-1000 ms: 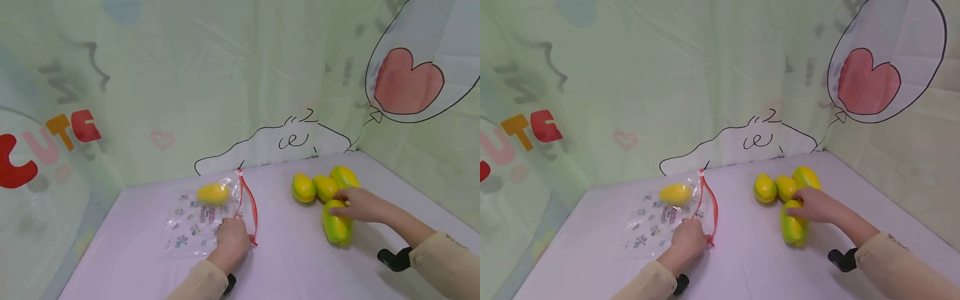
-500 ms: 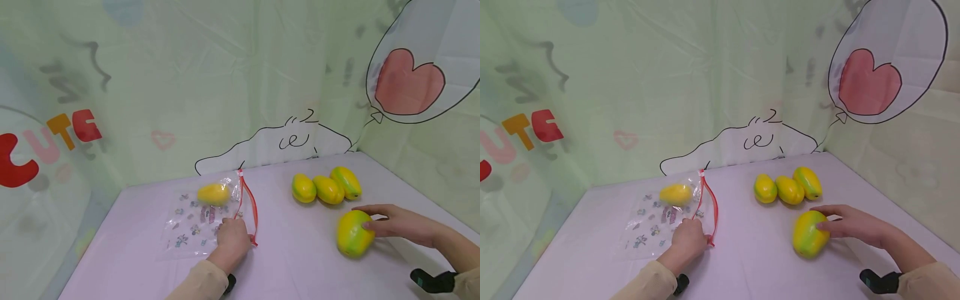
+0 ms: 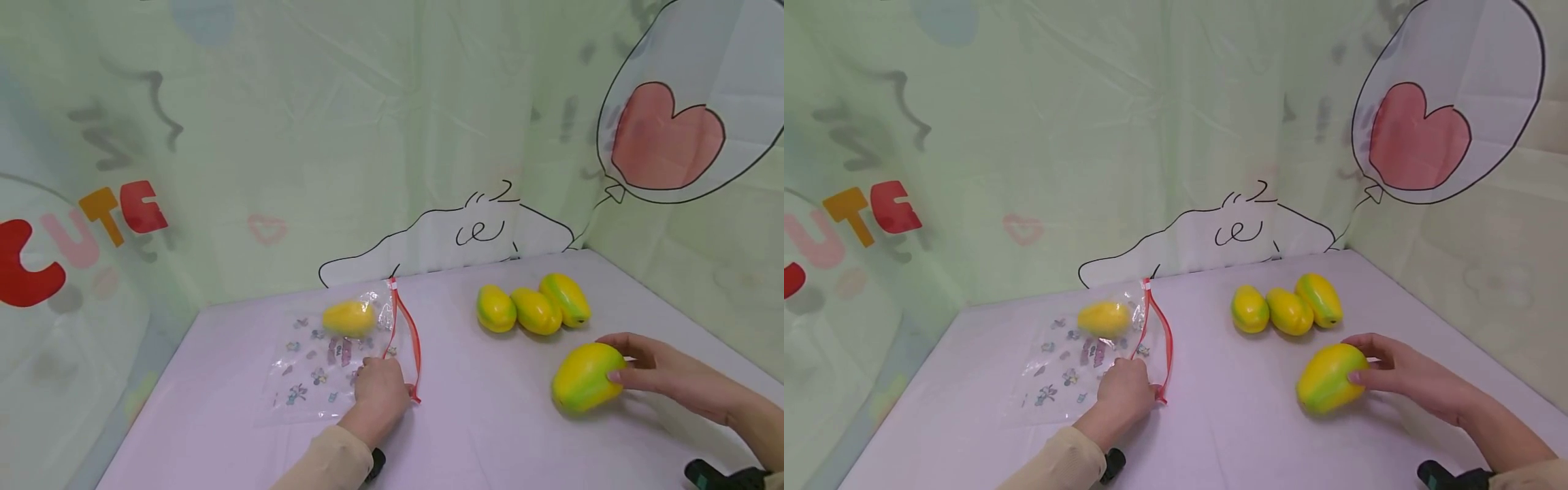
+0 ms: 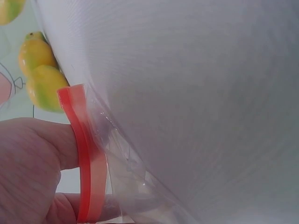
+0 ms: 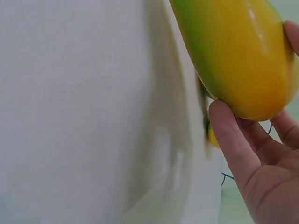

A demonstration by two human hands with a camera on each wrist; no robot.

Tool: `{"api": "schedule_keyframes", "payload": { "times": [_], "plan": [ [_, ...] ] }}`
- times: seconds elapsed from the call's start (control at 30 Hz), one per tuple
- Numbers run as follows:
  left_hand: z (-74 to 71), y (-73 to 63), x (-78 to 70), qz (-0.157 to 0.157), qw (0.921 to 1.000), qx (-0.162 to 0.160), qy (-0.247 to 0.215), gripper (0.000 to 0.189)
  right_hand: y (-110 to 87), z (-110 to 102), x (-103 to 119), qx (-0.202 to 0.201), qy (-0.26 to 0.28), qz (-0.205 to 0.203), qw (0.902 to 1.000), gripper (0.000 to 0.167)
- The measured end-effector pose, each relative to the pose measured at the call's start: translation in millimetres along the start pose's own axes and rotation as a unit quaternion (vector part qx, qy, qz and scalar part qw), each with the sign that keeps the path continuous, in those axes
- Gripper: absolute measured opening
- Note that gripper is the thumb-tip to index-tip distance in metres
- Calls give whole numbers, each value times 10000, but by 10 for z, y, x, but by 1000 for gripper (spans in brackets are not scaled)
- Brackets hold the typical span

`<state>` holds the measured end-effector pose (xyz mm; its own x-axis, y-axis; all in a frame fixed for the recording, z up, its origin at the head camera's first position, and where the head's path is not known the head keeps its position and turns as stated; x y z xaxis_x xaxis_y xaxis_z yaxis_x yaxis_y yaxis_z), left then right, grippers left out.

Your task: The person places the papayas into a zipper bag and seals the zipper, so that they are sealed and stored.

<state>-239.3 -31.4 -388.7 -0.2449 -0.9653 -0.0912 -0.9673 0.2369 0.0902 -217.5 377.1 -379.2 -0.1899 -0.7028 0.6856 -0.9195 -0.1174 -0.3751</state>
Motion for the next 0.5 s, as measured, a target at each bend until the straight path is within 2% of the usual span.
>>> {"api": "schedule_keyframes", "payload": {
  "times": [0.27, 0.5],
  "plan": [
    [6, 12, -1, -10, 9999, -4, 100, 42, 13, -47, 297, -745, -342, -374, 9959, 67],
    [-2, 23, 7, 22, 9997, 205, 118, 44, 86, 86, 816, -1324, -249, -814, 9875, 68]
  ]
}}
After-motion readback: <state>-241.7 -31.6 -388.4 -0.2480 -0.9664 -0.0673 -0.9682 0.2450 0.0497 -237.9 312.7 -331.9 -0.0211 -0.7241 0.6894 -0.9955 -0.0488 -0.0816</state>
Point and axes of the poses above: each hand's wrist, its own y-axis towards the middle knuckle, its own z-axis out of the palm, x = y × z, the point moved 2 cm from there along y, towards the middle knuckle, and after that the axes turned 11 degrees about z, right-handed, at the moved point
